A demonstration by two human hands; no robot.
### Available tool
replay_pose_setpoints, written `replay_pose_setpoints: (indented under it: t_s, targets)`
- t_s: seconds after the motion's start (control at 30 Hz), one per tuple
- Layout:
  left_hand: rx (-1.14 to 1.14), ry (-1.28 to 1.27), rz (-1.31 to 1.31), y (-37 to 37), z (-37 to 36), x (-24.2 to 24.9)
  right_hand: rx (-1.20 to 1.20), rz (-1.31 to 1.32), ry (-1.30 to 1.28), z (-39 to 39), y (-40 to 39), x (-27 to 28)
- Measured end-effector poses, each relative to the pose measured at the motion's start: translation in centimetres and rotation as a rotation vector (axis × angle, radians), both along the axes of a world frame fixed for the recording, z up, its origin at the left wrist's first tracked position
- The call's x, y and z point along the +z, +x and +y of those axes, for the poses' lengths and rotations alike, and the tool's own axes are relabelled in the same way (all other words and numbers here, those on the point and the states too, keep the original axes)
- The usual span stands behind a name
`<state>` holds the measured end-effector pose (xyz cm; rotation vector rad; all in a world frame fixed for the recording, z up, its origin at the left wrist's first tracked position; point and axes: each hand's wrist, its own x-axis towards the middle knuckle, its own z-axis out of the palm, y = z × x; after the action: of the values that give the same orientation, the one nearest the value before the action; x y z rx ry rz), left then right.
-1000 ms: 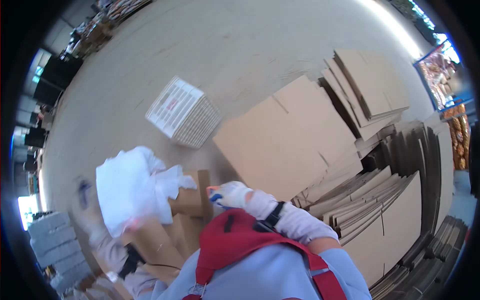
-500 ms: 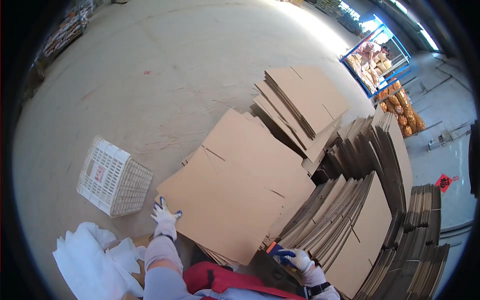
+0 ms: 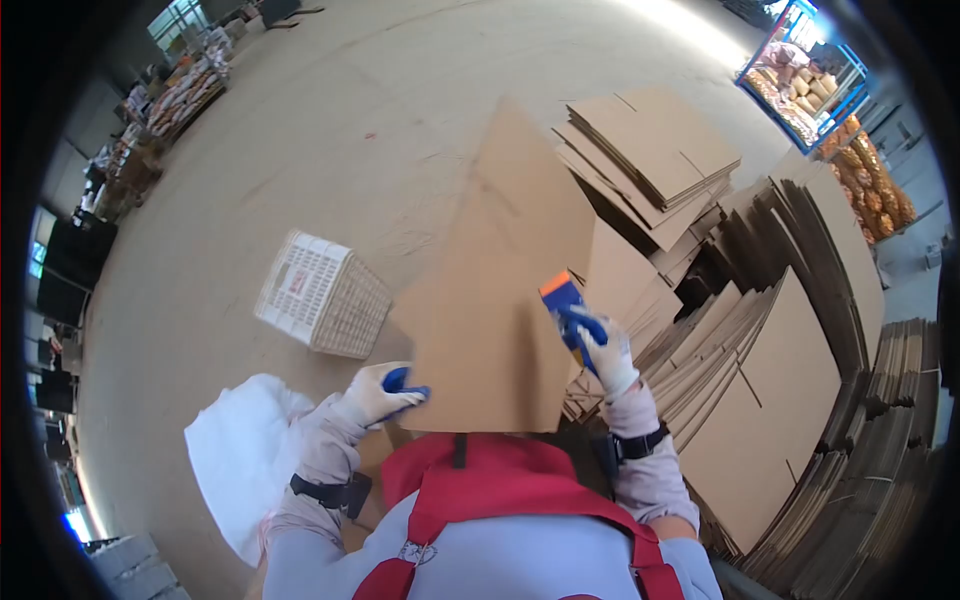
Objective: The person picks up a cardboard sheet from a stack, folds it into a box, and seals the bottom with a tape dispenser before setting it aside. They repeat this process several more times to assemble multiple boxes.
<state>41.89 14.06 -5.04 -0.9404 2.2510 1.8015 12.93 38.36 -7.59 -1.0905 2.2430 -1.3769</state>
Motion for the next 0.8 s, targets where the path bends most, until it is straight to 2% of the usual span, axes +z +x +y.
replay_pose_setpoints:
  t_s: [0.07, 0.1, 0.13, 0.17, 0.2, 0.23, 0.3, 0.33, 0.37, 0.43, 0.5, 0.53, 0.6, 0.63, 0.7, 0.77, 0.8]
  targets:
    - [-0.186, 0.136, 0.018, -1.2, 4.9, 7.3, -0.021, 0.147, 0.025, -0.4, 0.8, 2.5]
    - [-0.305, 0.211, 0.288, -1.7, 7.3, 6.5, -0.043, 0.189, 0.046, 0.1, 1.0, 3.1]
    - [-0.379, 0.391, 0.307, -2.5, 9.4, 5.5, -0.062, 0.192, 0.037, 1.1, 1.1, 3.7]
    - [-0.534, 0.29, 0.275, -4.0, 11.0, 5.0, -0.083, 0.214, 0.059, 2.3, 1.2, 4.3]
    - [-0.657, 0.152, 0.356, -5.6, 12.7, 5.2, -0.106, 0.236, 0.09, 3.6, 1.2, 4.9]
    - [-0.758, -0.071, 0.417, -7.2, 14.5, 5.1, -0.132, 0.239, 0.1, 4.7, 1.2, 6.1]
    - [-0.86, -0.054, 0.49, -10.3, 15.9, 3.5, -0.154, 0.226, 0.401, 6.3, 1.1, 8.8]
    - [-0.831, 0.073, 0.381, -11.8, 15.3, 3.3, -0.137, 0.199, 0.523, 6.7, 0.9, 9.3]
    - [-0.8, 0.191, 0.27, -13.7, 14.0, 3.6, -0.162, 0.202, 0.526, 6.7, 1.2, 9.5]
    - [-0.582, -0.473, 0.493, -18.1, 10.6, 4.3, -0.209, 0.426, 0.65, 6.0, 2.7, 9.2]
    - [-0.451, -1.188, 0.743, -22.9, 8.2, 7.1, -0.202, 0.397, 0.612, 4.8, 3.8, 8.9]
    - [-0.451, -1.189, 0.74, -24.6, 7.3, 7.0, -0.18, 0.4, 0.602, 4.0, 4.3, 9.2]
    - [-0.829, -1.386, 0.85, -27.6, 6.1, 6.8, -0.156, 0.362, 0.6, 2.9, 4.6, 10.2]
    - [-0.837, -1.39, 0.859, -27.8, 5.4, 6.7, -0.168, 0.363, 0.595, 3.2, 4.3, 9.6]
    - [-0.902, -1.28, 0.832, -27.0, 3.7, 7.8, -0.15, 0.248, 0.39, 4.3, 3.0, 8.5]
    - [-0.941, -1.182, 0.832, -25.5, 1.9, 7.4, -0.138, 0.215, 0.424, 5.4, 2.9, 9.0]
    - [-0.954, -1.22, 0.815, -25.0, 2.0, 8.4, -0.104, 0.161, 0.467, 5.5, 2.5, 9.3]
